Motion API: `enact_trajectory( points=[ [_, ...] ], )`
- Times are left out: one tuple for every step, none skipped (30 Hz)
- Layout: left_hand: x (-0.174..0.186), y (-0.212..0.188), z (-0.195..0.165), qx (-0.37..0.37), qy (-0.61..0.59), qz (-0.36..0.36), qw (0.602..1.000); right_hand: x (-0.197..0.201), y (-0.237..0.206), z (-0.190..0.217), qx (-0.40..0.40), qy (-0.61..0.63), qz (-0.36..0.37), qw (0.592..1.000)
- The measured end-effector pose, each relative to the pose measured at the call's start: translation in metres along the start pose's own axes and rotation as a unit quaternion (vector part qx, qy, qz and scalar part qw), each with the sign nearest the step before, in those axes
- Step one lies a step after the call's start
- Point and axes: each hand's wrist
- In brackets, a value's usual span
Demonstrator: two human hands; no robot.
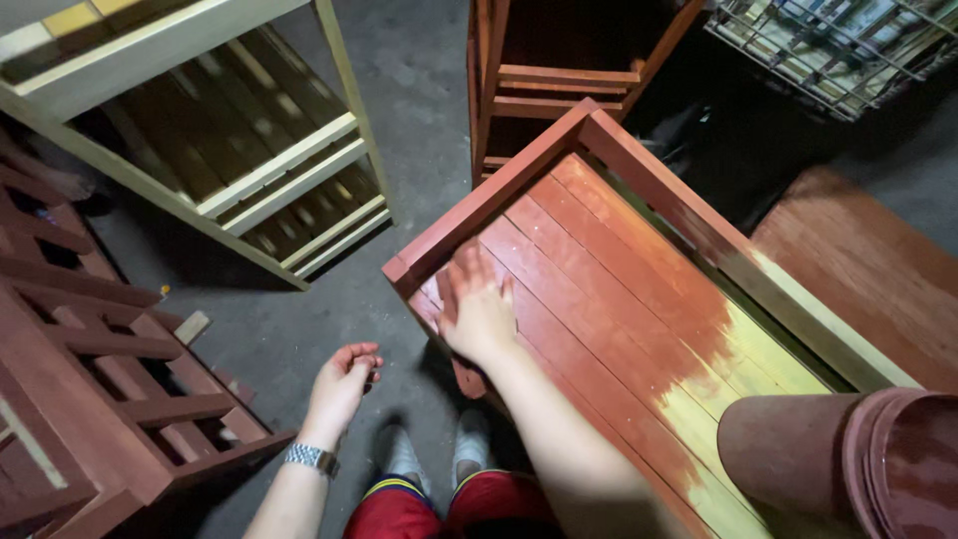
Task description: The person wipes a reddish-brown wood stain onto a slatted wooden tray-like furniture piece using a cloth, working the stain across the planks and along the edges. They periodically refold the stain-soaked cloth and continue coating the remaining unstained wood, with a bucket of stain resting on the piece.
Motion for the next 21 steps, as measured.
enact_trajectory(
  points=[
    [-0.003, 0.000, 0.002, 0.005, 0.005, -0.004, 1.000, 0.008, 0.005, -0.002, 0.000, 0.020, 0.042, 0.999],
    [-0.004, 0.000, 0.004, -0.001, 0.004, 0.004, 1.000, 0.014, 0.011, -0.004, 0.001, 0.041, 0.084, 0.996],
    [-0.005, 0.001, 0.006, -0.007, 0.003, 0.011, 1.000, 0.018, 0.016, -0.005, 0.003, 0.062, 0.127, 0.990],
    [-0.007, 0.003, 0.009, -0.014, 0.000, 0.019, 1.000, 0.021, 0.021, -0.007, -0.072, 0.091, 0.168, 0.979],
    [-0.007, 0.003, 0.012, -0.003, -0.001, 0.009, 1.000, 0.021, 0.026, -0.011, -0.145, 0.120, 0.208, 0.960],
    [-0.007, 0.005, 0.014, 0.008, -0.001, 0.003, 1.000, 0.020, 0.031, -0.013, -0.218, 0.146, 0.246, 0.933],
    [-0.008, 0.006, 0.019, 0.020, -0.004, -0.004, 1.000, 0.017, 0.033, -0.016, -0.185, 0.125, 0.189, 0.956],
    [-0.007, 0.007, 0.022, 0.014, -0.013, 0.002, 1.000, 0.013, 0.035, -0.018, -0.149, 0.104, 0.134, 0.974],
    [-0.004, 0.008, 0.025, 0.009, -0.020, 0.006, 1.000, 0.007, 0.036, -0.018, -0.110, 0.084, 0.078, 0.987],
    [-0.001, 0.007, 0.029, 0.008, -0.028, 0.010, 1.000, 0.001, 0.036, -0.018, -0.094, 0.110, 0.087, 0.986],
    [0.003, 0.005, 0.033, 0.015, -0.028, -0.002, 0.999, -0.006, 0.035, -0.020, -0.079, 0.135, 0.096, 0.983],
    [0.007, 0.003, 0.036, 0.020, -0.030, -0.011, 0.999, -0.011, 0.033, -0.023, -0.065, 0.156, 0.103, 0.980],
    [0.007, 0.006, 0.038, 0.020, -0.032, -0.018, 0.999, -0.016, 0.035, -0.029, -0.024, 0.177, 0.097, 0.979],
    [0.007, 0.008, 0.039, 0.023, -0.035, -0.014, 0.999, -0.021, 0.039, -0.034, 0.018, 0.197, 0.090, 0.976],
    [0.007, 0.006, 0.041, 0.032, -0.038, -0.012, 0.999, -0.024, 0.037, -0.037, 0.060, 0.220, 0.086, 0.970],
    [0.006, 0.006, 0.042, 0.043, -0.040, -0.010, 0.998, -0.027, 0.036, -0.040, 0.081, 0.236, 0.108, 0.962],
    [0.003, 0.006, 0.042, 0.049, -0.038, -0.008, 0.998, -0.029, 0.036, -0.042, 0.103, 0.251, 0.127, 0.954],
    [-0.001, 0.006, 0.042, 0.051, -0.036, -0.005, 0.998, -0.029, 0.036, -0.043, 0.127, 0.265, 0.144, 0.945],
    [-0.005, 0.007, 0.040, 0.053, -0.033, -0.004, 0.998, -0.030, 0.035, -0.041, 0.142, 0.276, 0.146, 0.939],
    [-0.008, 0.007, 0.038, 0.056, -0.040, -0.001, 0.998, -0.030, 0.034, -0.039, 0.155, 0.290, 0.151, 0.932],
    [-0.013, 0.006, 0.036, 0.060, -0.046, 0.001, 0.997, -0.029, 0.032, -0.037, 0.167, 0.304, 0.158, 0.924]
  ],
)
Point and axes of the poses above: each hand's wrist, its own y-axis towards the middle knuckle, its own x-axis out of the back of the hand, z = x × y, and after that the axes turned 2 degrees about x, right-handed
